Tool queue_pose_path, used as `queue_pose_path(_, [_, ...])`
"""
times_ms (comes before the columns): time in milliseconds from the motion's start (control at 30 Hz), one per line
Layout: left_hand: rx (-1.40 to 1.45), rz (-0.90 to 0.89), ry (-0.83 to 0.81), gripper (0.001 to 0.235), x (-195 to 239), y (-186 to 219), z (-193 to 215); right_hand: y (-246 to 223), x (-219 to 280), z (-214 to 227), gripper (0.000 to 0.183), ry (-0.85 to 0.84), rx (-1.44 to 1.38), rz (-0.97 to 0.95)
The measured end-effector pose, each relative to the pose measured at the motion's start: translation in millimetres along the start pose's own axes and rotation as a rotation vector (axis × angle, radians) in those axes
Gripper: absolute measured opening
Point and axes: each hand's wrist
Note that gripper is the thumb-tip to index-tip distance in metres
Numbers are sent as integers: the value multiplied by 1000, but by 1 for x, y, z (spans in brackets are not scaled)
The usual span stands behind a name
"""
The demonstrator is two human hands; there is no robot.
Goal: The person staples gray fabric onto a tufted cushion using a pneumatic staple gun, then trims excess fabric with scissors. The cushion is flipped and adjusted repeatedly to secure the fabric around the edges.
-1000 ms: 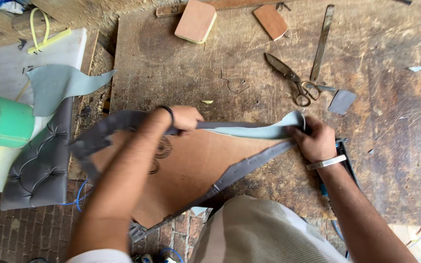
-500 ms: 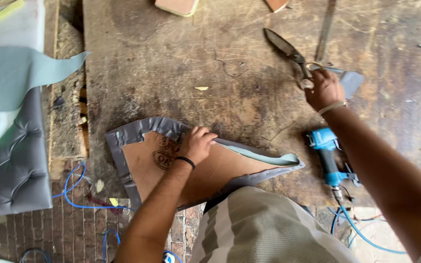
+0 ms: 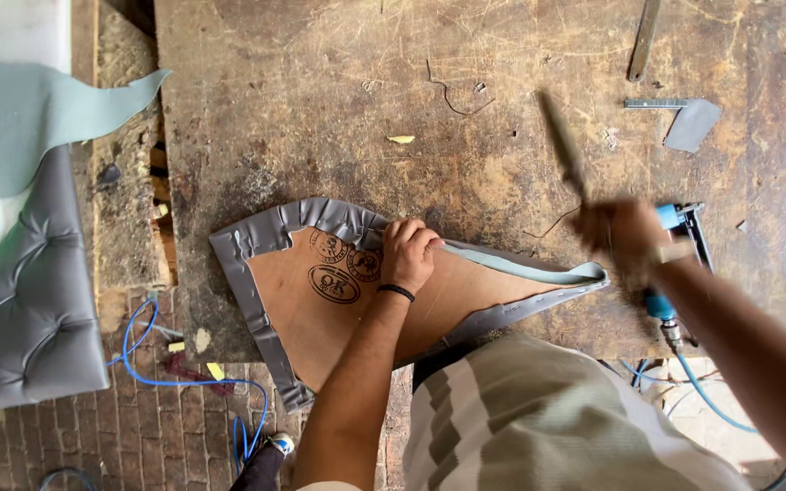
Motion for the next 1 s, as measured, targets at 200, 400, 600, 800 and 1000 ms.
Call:
queue_pose_path(200, [112,-54,-39,6,9,-12,4,98,129,-33,50,-393,418,-74])
queue_pose_path(400, [48,-186,-143,18,14,-26,9,132,140,-66,73,-492,263,-190])
queue_pose_path(600, [65,-212,-16,13,16,-28,15,109,150,-132,61,-476,-95,-320])
queue_pose_path(800, [262,-152,53,15,8,-22,28,70,165,-175,55,-374,-425,-380])
queue_pose_path(1000, [334,-208,-39,16,5,-30,28,68,170,-191,50,-280,-371,-422])
Point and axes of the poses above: each hand's wrist, its own x-axis away from the middle knuckle, its own z-axis out of the back of the hand, y = z × x, and after that the axes turned 1 degree about y, right-handed
